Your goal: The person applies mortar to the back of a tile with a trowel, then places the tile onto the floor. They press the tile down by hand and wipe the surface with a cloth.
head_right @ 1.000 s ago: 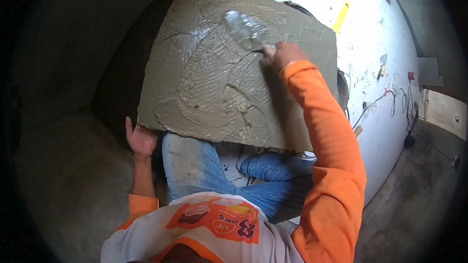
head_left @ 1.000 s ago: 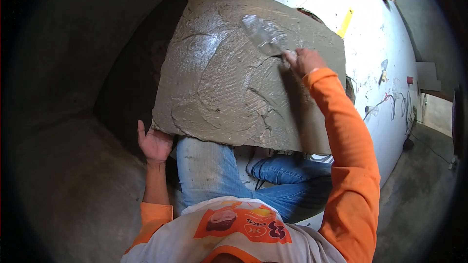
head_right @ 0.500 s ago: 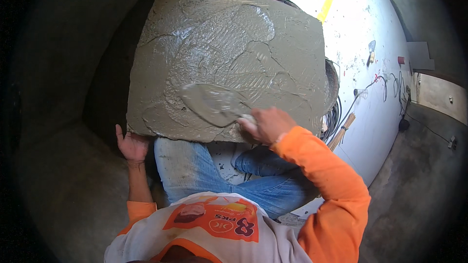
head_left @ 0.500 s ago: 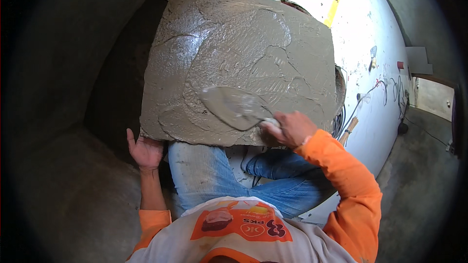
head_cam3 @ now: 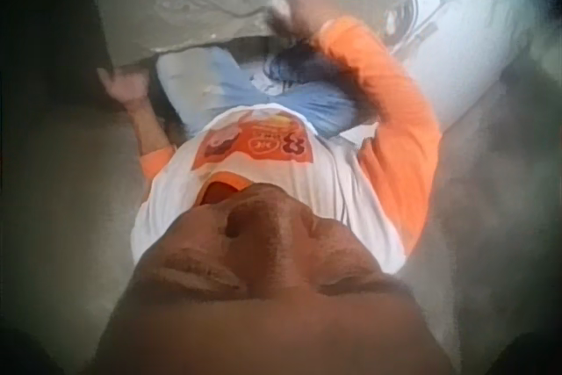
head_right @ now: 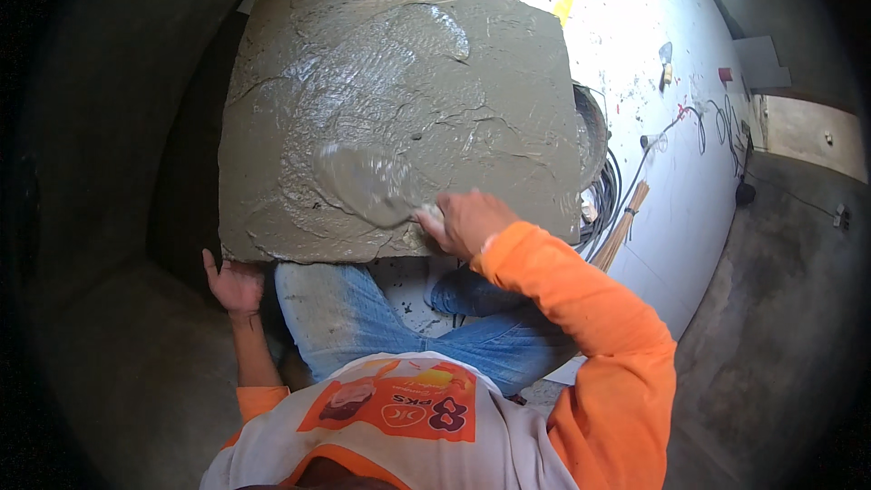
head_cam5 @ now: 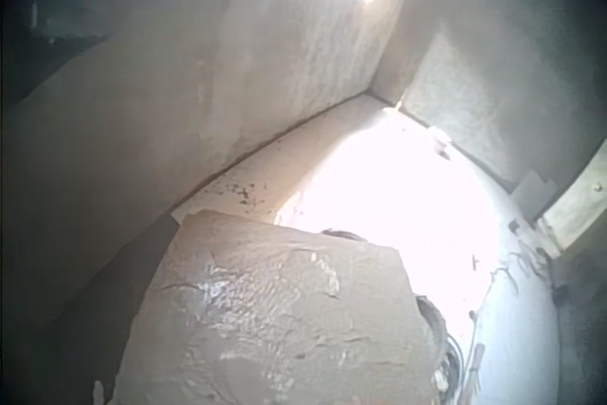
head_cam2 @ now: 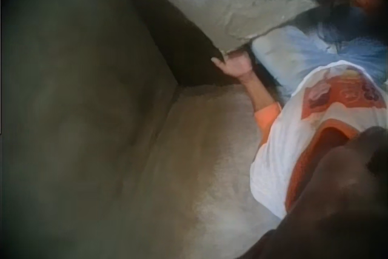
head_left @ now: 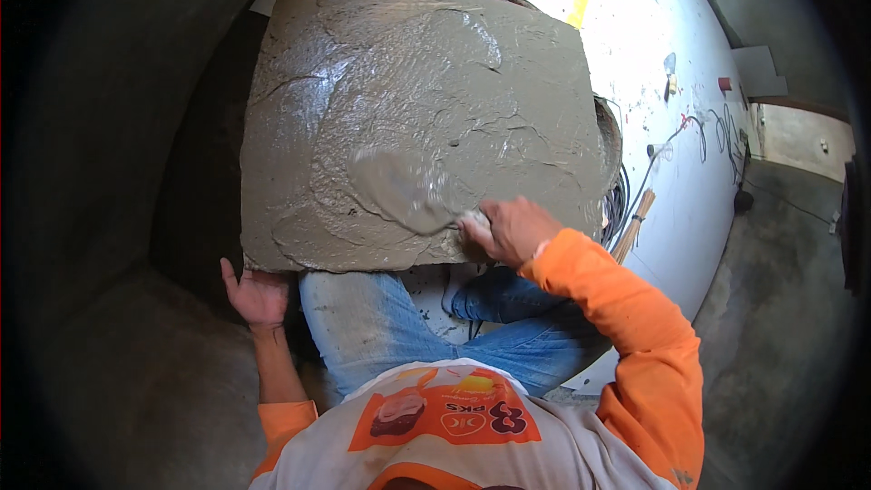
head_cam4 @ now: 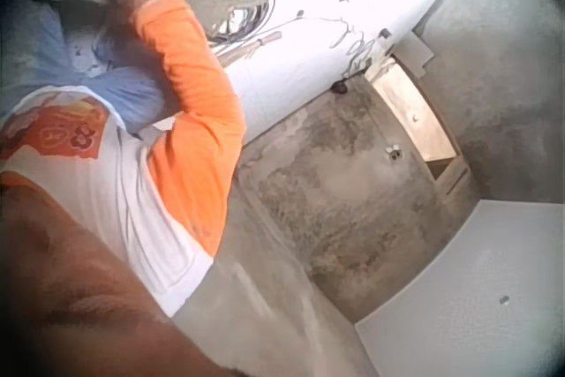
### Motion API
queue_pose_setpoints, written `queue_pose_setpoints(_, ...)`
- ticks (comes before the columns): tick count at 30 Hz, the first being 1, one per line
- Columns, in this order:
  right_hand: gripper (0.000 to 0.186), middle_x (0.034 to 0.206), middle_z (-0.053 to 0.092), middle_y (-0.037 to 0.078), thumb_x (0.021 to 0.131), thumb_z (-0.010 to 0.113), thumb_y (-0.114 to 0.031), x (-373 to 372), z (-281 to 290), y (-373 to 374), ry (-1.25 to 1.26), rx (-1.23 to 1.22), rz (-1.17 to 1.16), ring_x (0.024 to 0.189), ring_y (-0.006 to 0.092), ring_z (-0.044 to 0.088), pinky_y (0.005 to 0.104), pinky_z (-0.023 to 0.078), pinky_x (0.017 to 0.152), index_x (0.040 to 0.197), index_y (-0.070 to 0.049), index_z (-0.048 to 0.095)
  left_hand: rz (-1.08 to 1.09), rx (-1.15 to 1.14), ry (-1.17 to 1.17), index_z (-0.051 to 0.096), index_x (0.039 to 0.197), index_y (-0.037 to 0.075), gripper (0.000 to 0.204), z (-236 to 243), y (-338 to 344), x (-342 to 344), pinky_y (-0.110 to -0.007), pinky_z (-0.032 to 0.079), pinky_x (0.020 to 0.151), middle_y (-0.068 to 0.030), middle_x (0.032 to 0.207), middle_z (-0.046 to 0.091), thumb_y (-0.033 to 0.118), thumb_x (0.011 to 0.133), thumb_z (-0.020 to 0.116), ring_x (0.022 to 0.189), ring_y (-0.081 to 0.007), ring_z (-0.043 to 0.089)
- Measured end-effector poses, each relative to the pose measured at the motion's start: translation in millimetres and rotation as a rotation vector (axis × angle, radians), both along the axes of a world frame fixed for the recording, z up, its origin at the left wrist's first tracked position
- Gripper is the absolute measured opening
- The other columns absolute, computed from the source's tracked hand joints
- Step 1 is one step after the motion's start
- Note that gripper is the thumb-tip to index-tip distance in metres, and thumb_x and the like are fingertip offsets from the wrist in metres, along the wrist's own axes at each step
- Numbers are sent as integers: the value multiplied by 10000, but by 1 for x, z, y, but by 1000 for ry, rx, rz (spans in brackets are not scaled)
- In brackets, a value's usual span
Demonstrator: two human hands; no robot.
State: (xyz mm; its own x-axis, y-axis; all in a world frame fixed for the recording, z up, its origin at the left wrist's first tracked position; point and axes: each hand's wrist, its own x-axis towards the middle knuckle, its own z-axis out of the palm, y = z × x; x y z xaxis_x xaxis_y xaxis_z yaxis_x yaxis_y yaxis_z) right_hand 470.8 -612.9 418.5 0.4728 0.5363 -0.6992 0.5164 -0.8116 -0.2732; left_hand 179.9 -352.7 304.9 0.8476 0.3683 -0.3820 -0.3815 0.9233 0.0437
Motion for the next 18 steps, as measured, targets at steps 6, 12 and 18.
queue_pose_setpoints(6,524,818,625,272,887,449,-488,91,-7,-83,-399,-134,-257,808,414,615,465,483,755,929,-3,642,-17,-28,66,443,1293,-10,642,-11,0,7,-399,377,994,-150,1316,486,506,913,408,1189,-282,471)
queue_pose_setpoints(12,670,638,598,204,881,412,-582,118,-11,-90,-64,-73,-586,602,334,610,415,493,584,782,48,619,-49,62,83,464,1277,-6,632,-6,-1,20,-382,438,941,-154,1297,505,507,914,397,1148,-271,512)
queue_pose_setpoints(18,673,499,462,62,872,363,-653,126,-5,-92,196,-23,-1021,392,182,481,340,414,383,797,-12,553,-10,29,99,453,1283,-10,626,-13,0,16,-375,429,951,-150,1306,496,494,912,420,1163,-266,498)
